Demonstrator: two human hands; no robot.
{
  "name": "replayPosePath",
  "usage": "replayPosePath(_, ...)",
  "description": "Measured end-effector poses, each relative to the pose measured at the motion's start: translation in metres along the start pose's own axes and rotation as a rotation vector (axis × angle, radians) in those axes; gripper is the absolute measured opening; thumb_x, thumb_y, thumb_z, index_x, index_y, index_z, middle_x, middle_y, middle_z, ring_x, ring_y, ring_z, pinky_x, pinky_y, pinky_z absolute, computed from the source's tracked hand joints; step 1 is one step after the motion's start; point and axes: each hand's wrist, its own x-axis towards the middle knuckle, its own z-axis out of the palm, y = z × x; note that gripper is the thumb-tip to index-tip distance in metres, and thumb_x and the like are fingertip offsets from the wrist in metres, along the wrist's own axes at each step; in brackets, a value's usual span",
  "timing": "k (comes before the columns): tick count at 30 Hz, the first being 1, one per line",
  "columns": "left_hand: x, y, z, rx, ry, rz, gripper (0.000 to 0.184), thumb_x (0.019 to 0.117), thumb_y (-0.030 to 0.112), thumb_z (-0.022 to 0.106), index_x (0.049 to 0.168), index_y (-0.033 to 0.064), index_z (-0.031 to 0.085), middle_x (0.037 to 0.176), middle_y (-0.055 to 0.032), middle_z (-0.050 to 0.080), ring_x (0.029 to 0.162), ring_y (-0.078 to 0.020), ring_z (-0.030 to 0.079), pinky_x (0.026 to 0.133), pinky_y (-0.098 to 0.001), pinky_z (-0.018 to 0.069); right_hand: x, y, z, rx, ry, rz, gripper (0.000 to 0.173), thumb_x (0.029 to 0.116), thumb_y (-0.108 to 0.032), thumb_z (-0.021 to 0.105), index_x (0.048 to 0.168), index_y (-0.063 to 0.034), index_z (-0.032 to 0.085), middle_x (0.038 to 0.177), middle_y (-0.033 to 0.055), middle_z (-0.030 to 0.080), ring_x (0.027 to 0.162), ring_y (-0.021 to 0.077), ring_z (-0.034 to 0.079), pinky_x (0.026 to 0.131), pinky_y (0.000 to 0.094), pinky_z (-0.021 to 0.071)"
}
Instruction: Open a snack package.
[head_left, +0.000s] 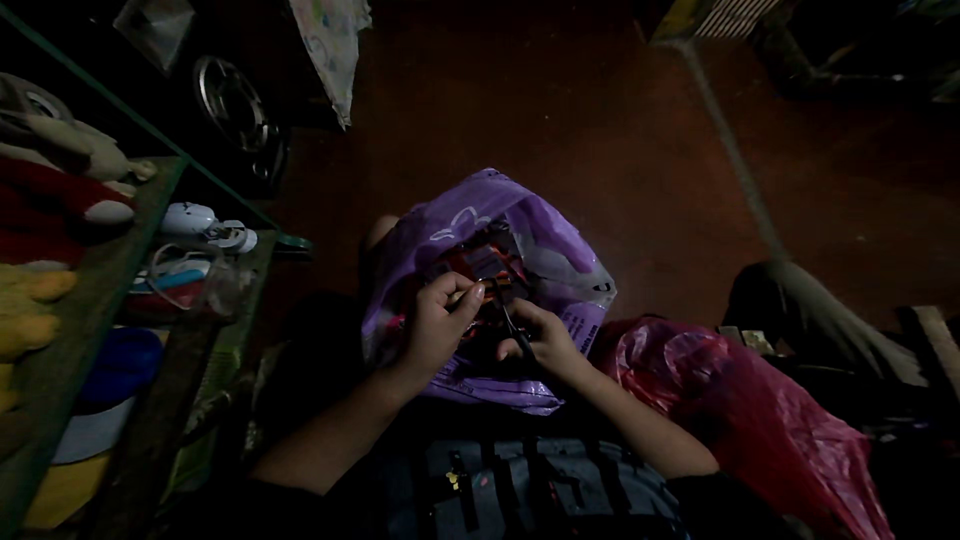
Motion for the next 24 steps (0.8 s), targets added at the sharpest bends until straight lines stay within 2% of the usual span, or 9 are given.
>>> replayPosePath(3,0.0002,0.0008,0.0001,0.002,0.007,0.000,0.007,0.0980,0.010,0.065,0.092,0.0068,0.066,0.067,0.0076,0.057,0.056,0.0029,0.051,0.054,-0.0129,0.0442,0.0002,0.0001,0.0000,0.020,0.000,0.016,0.050,0.0849,-0.052,0.076,0.101,-0.0055,0.066,0.088,-0.0081,0.066,0.078,-0.0045,0.060,0.070,0.0164,0.0520)
replayPosePath(7,-0.0012,0.0015,-0.0015,0.008,-0.040,-0.018,0.008,0.0984,0.011,0.065,0.094,0.0053,0.068,0.074,0.0063,0.062,0.060,0.0028,0.054,0.058,-0.0138,0.0472,0.0008,0.0005,-0.0004,0.050,-0.036,0.057,0.064,0.0840,-0.060,0.073,0.112,-0.0037,0.065,0.098,-0.0041,0.068,0.087,-0.0006,0.064,0.077,0.0207,0.0559)
replayPosePath(9,-0.0019,0.0016,-0.0011,0.007,-0.056,-0.027,0.008,0.0983,0.011,0.065,0.093,0.0056,0.067,0.073,0.0066,0.061,0.060,0.0034,0.053,0.058,-0.0134,0.0468,0.0007,0.0028,-0.0004,0.051,-0.035,0.038,0.064,0.0848,-0.060,0.073,0.113,-0.0031,0.065,0.099,-0.0036,0.069,0.087,-0.0002,0.064,0.077,0.0209,0.0562)
replayPosePath(13,-0.0015,-0.0010,-0.0010,-0.007,-0.057,-0.006,0.008,0.0985,0.011,0.065,0.092,0.0057,0.068,0.072,0.0064,0.060,0.059,0.0027,0.053,0.057,-0.0133,0.0461,0.0006,0.0042,0.0004,0.076,0.006,0.003,0.054,0.0850,-0.050,0.077,0.108,-0.0021,0.067,0.097,-0.0028,0.070,0.087,0.0006,0.065,0.077,0.0212,0.0562)
replayPosePath(17,-0.0004,-0.0012,-0.0007,-0.017,-0.058,-0.013,0.008,0.0985,0.010,0.064,0.093,0.0051,0.067,0.072,0.0065,0.060,0.059,0.0028,0.052,0.057,-0.0131,0.0457,0.0007,0.0014,0.0002,0.046,0.058,0.060,0.047,0.0817,-0.046,0.081,0.100,-0.0046,0.068,0.086,-0.0084,0.067,0.076,-0.0047,0.061,0.069,0.0158,0.0524)
replayPosePath(19,0.0008,-0.0010,-0.0006,-0.027,-0.055,-0.030,0.007,0.0985,0.010,0.065,0.095,0.0052,0.067,0.073,0.0063,0.061,0.060,0.0025,0.054,0.058,-0.0138,0.0472,0.0009,0.0026,-0.0010,0.049,0.039,0.076,0.054,0.0832,-0.053,0.077,0.105,-0.0049,0.066,0.088,-0.0082,0.067,0.078,-0.0037,0.062,0.071,0.0174,0.0531)
replayPosePath(21,0.0021,-0.0012,-0.0008,-0.039,-0.036,-0.048,0.007,0.0991,0.011,0.065,0.096,0.0052,0.068,0.073,0.0062,0.062,0.061,0.0019,0.055,0.059,-0.0143,0.0480,0.0016,0.0041,-0.0030,0.006,-0.027,0.067,0.070,0.0855,-0.067,0.067,0.115,-0.0039,0.061,0.095,-0.0046,0.065,0.084,-0.0007,0.062,0.075,0.0210,0.0547)
replayPosePath(24,0.0026,-0.0028,-0.0002,-0.079,-0.011,-0.054,0.007,0.0999,0.010,0.063,0.096,0.0056,0.067,0.071,0.0059,0.061,0.061,0.0001,0.056,0.059,-0.0158,0.0498,0.0025,0.0057,-0.0048,-0.072,-0.120,0.049,0.083,0.0852,-0.079,0.054,0.119,-0.0035,0.058,0.102,0.0007,0.063,0.092,0.0031,0.060,0.081,0.0250,0.0538)
